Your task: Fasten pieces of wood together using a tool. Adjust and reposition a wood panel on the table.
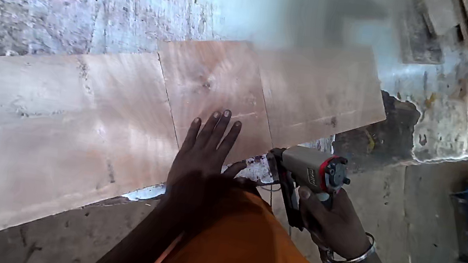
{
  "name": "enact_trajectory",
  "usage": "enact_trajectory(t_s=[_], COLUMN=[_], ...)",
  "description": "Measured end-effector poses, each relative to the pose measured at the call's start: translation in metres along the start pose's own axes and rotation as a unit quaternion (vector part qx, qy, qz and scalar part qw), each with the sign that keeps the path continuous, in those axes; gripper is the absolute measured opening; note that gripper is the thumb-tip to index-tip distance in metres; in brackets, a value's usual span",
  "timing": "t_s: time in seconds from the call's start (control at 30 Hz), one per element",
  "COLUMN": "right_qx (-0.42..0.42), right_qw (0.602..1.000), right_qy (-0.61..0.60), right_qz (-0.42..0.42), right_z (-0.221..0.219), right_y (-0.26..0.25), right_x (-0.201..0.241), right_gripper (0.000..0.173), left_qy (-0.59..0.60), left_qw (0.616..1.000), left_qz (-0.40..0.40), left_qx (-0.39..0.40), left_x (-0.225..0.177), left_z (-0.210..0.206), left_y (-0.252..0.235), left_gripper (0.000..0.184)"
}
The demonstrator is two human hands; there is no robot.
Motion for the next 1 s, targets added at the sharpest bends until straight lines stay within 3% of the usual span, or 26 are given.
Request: enact_trajectory(t_s=[0.07,0.2,0.57,0.8,1.0], right_qx=[-0.005,-0.018,-0.023,-0.017,-0.010], right_qw=[1.000,0.999,0.997,0.999,0.999], right_qy=[0.000,0.018,0.016,0.005,0.031], right_qz=[-0.018,-0.026,-0.066,-0.050,-0.031], right_z=[-0.003,-0.003,-0.003,0.002,-0.001], right_y=[-0.001,0.001,-0.010,-0.002,-0.005], right_x=[0.000,0.001,0.012,0.001,0.006], right_gripper=[0.042,0.044,0.044,0.054,0.043], left_qy=[-0.009,-0.018,-0.002,-0.007,-0.010], left_qw=[0.999,0.999,1.000,1.000,1.000], left_qz=[-0.017,-0.011,-0.013,-0.021,-0.023], left_qx=[-0.040,-0.044,-0.012,-0.008,0.016], left_x=[0.002,-0.001,0.002,0.002,0.002], left_z=[0.001,0.005,0.001,-0.001,-0.004], left_y=[0.007,0.006,0.003,0.001,0.000], left_gripper=[0.081,0.075,0.077,0.076,0.076])
Point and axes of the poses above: each hand's wrist, its own y-axis away from the middle knuckle, its own z-axis out of the back of the hand, x = y × z, the point moved 9 cm from there along -y, towards the middle knuckle, and after that the axes turned 14 degrees about x, right-handed, at the moved point
